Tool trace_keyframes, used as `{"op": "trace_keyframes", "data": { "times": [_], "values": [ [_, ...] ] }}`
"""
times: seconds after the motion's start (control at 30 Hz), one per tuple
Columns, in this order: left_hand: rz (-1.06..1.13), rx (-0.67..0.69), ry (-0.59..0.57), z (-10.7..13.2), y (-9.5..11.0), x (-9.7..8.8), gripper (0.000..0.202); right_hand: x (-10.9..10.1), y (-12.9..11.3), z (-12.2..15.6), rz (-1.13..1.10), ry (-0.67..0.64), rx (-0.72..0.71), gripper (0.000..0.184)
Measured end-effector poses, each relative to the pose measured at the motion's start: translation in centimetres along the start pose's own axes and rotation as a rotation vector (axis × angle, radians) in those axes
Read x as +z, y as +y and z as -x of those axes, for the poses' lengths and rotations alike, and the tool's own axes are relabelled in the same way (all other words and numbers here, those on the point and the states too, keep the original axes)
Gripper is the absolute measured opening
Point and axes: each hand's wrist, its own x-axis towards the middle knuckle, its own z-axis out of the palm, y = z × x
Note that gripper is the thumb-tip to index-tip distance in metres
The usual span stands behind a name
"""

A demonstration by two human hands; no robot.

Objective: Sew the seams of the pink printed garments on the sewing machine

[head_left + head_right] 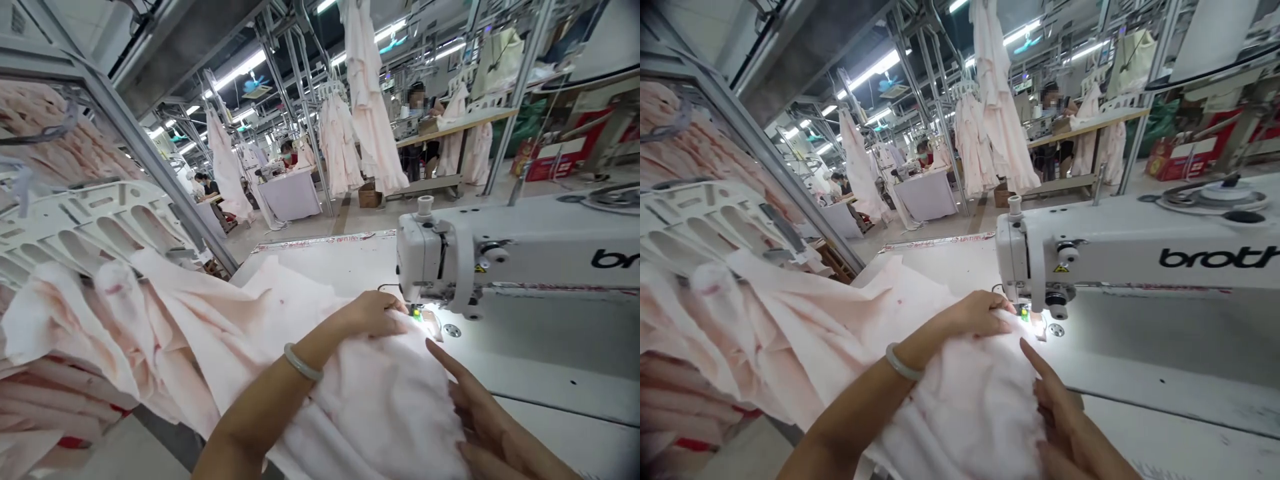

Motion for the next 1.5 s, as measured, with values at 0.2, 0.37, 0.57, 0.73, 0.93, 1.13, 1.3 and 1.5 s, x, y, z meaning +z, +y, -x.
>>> {"op": "trace_keyframes", "data": {
  "times": [0.2, 0.37, 0.57, 0.73, 0.93, 1.13, 1.3, 1.5],
  "values": [
    [0.101, -0.031, 0.001, -0.7, 0.1, -0.2, 0.021, -6.5, 0.4, -4.4, 0.871, -0.162, -0.537, 0.059],
    [0.092, -0.033, 0.075, -1.2, 0.3, 0.4, 0.018, -7.5, 0.3, -8.8, 1.192, -0.187, -0.947, 0.048],
    [0.104, -0.104, 0.040, -0.9, 1.0, 1.5, 0.021, -7.5, 0.6, -8.9, 1.154, -0.217, -0.938, 0.020],
    [-0.100, 0.025, 0.241, -0.9, 0.5, 2.8, 0.012, -7.6, -0.9, -8.8, 1.072, -0.217, -0.946, 0.019],
    [-0.037, 0.020, 0.181, 1.5, 0.3, 3.6, 0.015, -7.3, -1.8, -7.7, 1.057, -0.243, -0.983, 0.036],
    [-0.067, 0.012, 0.214, 1.7, 0.3, 4.1, 0.009, -7.5, -2.0, -7.7, 1.057, -0.221, -1.001, 0.027],
    [-0.123, 0.021, 0.204, 1.5, 0.3, 4.1, 0.012, -7.6, -2.7, -8.1, 1.020, -0.183, -1.026, 0.026],
    [-0.175, 0.027, 0.182, 1.3, 0.1, 4.3, 0.013, -8.1, -1.8, -8.4, 1.121, -0.122, -1.084, 0.030]
  ]
}}
